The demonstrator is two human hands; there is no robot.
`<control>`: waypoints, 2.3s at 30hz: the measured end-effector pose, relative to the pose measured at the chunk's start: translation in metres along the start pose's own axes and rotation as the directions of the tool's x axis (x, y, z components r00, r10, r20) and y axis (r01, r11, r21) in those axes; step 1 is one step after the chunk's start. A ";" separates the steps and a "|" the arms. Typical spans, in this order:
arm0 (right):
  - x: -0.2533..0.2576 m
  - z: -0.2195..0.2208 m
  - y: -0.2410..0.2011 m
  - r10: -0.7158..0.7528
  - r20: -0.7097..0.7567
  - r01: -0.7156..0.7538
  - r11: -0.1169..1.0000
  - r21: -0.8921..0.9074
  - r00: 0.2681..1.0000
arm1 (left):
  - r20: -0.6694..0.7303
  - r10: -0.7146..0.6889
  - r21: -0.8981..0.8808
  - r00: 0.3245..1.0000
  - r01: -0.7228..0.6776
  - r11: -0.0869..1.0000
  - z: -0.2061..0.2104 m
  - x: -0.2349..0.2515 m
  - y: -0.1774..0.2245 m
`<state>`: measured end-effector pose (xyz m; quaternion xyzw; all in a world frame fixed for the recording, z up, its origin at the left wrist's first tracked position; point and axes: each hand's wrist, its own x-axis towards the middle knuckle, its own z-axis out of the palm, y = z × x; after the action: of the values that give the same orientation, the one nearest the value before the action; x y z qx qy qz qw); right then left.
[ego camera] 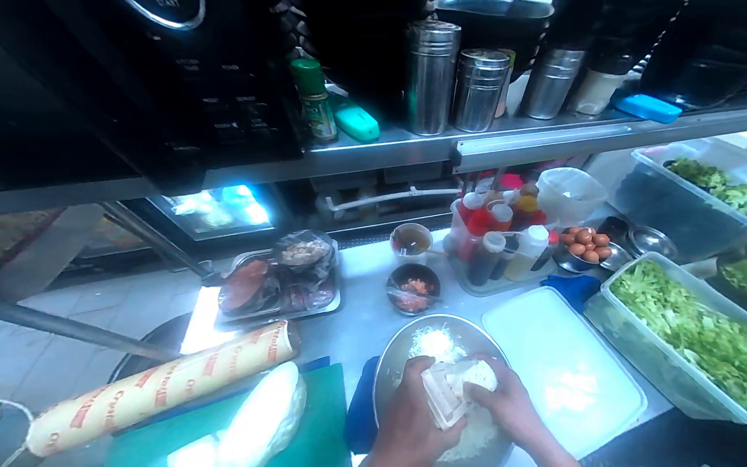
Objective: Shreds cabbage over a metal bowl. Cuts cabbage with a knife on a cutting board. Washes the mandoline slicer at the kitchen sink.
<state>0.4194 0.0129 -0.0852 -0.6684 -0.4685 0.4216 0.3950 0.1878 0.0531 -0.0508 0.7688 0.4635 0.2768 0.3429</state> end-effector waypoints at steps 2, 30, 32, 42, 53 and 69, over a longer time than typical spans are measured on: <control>-0.005 0.001 -0.005 -0.061 0.036 0.060 0.998 0.036 0.997 | -0.009 0.001 -0.006 1.000 -0.001 1.000 0.001 -0.002 -0.002; 0.028 -0.012 0.006 -0.341 0.346 0.428 0.878 -0.216 0.874 | 0.192 0.057 -0.251 0.980 -0.008 0.968 -0.028 0.022 -0.034; 0.034 -0.012 0.025 -0.352 0.353 0.447 0.861 -0.242 0.867 | 0.192 0.044 -0.230 0.980 0.001 0.973 -0.031 0.022 -0.039; 0.035 -0.009 0.042 -0.301 0.313 0.386 0.885 -0.259 0.901 | 0.209 0.021 -0.218 0.978 0.025 0.976 -0.035 0.018 -0.041; 0.029 -0.011 0.039 -0.269 0.287 0.346 0.900 -0.264 0.919 | 0.227 0.003 -0.146 0.974 0.031 0.989 -0.035 0.021 -0.036; 0.027 -0.008 0.048 -0.245 0.288 0.317 0.918 -0.237 0.926 | 0.225 -0.028 -0.139 0.974 0.061 0.988 -0.035 0.010 -0.041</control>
<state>0.4460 0.0254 -0.1322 -0.5835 -0.6613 0.3711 0.2907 0.1444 0.0856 -0.0606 0.7573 0.4178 0.2144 0.4538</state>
